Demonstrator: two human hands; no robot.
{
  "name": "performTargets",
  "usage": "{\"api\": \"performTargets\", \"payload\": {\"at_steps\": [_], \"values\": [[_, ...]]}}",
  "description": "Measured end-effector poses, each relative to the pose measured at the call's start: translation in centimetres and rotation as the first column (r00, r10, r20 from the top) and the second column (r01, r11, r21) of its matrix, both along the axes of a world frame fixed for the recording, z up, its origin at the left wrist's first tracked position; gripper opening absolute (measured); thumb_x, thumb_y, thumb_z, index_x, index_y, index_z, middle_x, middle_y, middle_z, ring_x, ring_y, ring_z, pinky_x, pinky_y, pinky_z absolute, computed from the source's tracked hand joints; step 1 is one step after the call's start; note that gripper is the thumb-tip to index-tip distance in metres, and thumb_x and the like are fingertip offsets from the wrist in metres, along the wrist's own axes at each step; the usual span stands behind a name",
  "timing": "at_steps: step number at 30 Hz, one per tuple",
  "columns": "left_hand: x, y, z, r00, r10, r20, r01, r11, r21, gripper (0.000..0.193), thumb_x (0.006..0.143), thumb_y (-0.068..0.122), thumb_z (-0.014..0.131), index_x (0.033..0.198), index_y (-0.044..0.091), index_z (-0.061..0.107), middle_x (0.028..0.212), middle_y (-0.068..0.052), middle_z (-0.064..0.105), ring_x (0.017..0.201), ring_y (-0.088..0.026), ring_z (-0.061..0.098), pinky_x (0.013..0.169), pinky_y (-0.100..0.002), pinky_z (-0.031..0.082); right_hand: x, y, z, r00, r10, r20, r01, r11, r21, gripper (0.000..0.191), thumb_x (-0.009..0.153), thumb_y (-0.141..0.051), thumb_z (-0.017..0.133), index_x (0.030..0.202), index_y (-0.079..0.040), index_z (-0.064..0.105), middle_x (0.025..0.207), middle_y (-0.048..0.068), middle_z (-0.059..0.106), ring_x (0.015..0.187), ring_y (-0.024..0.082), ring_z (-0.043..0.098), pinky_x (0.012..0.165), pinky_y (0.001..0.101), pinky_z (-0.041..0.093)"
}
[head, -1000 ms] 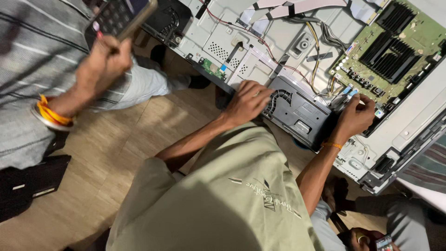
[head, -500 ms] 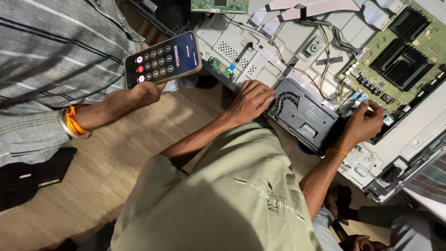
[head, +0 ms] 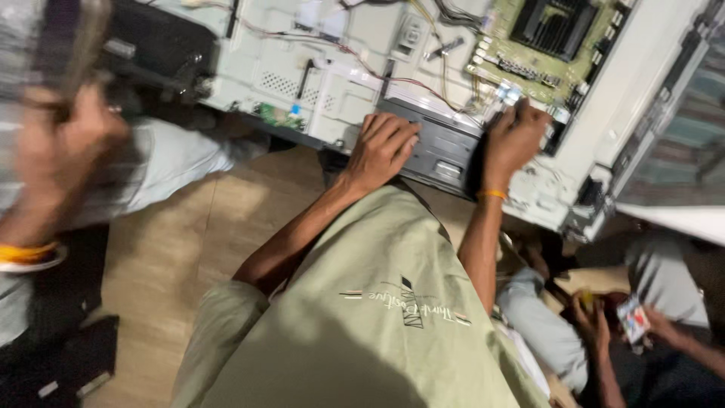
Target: The person works on the exposed main board of a disassembled television lying on a workbench. They disconnect and reconnect ribbon cables and wire connectors, lift and reposition the board, then use a screwdriver to unscrew and tighten screws on the board and chassis while handling small components.
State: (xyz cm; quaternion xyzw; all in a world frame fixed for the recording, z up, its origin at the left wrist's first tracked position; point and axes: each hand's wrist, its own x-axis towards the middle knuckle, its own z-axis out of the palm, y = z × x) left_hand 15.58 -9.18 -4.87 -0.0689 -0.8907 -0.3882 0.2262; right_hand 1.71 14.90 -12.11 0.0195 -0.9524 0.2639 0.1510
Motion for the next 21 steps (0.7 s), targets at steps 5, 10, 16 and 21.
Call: {"api": "performTargets", "payload": {"at_steps": [5,10,16,21], "values": [[-5.1,3.4,-1.0,0.993,-0.120,-0.006,0.119,0.992,-0.032,0.027,0.099,0.014,0.069,0.124,0.005,0.067,0.111,-0.009,0.064,0.110,-0.029,0.059,0.099,-0.045,0.044,1.3,-0.9,2.8,0.999,0.047,0.002,-0.047,0.992,0.115,0.029,0.100,-0.014,0.069,0.126,-0.001,0.072,0.106,0.020,0.061,0.094,0.039,0.064,0.078,0.0502,0.048],[-12.8,7.0,-3.4,0.984,-0.176,-0.012,0.166,0.944,-0.284,0.045,0.093,0.012,0.064,0.137,0.004,0.060,0.133,-0.014,0.060,0.127,-0.034,0.051,0.108,-0.050,0.041,0.6,-0.6,2.2,0.994,0.101,0.029,-0.101,0.995,0.011,0.029,0.097,-0.012,0.071,0.125,-0.003,0.074,0.104,0.020,0.063,0.084,0.039,0.064,0.075,0.0493,0.050],[-15.5,9.0,-5.3,0.978,-0.182,0.105,0.209,0.890,-0.404,0.054,0.089,0.027,0.063,0.135,-0.001,0.055,0.138,-0.020,0.056,0.129,-0.040,0.048,0.108,-0.059,0.033,-1.1,1.3,-2.5,0.992,0.120,0.034,-0.110,0.970,-0.217,0.031,0.098,-0.009,0.069,0.127,0.001,0.072,0.115,0.022,0.065,0.097,0.035,0.071,0.084,0.0412,0.055],[-15.7,9.1,-6.5,0.946,-0.141,0.290,0.252,0.886,-0.390,0.049,0.097,0.022,0.059,0.143,0.005,0.053,0.146,-0.016,0.052,0.140,-0.034,0.043,0.118,-0.054,0.032,-3.8,2.5,-4.8,0.982,0.182,0.046,-0.154,0.922,-0.356,0.024,0.102,-0.011,0.067,0.120,0.004,0.073,0.107,0.018,0.077,0.094,0.030,0.076,0.086,0.0395,0.058]]}}
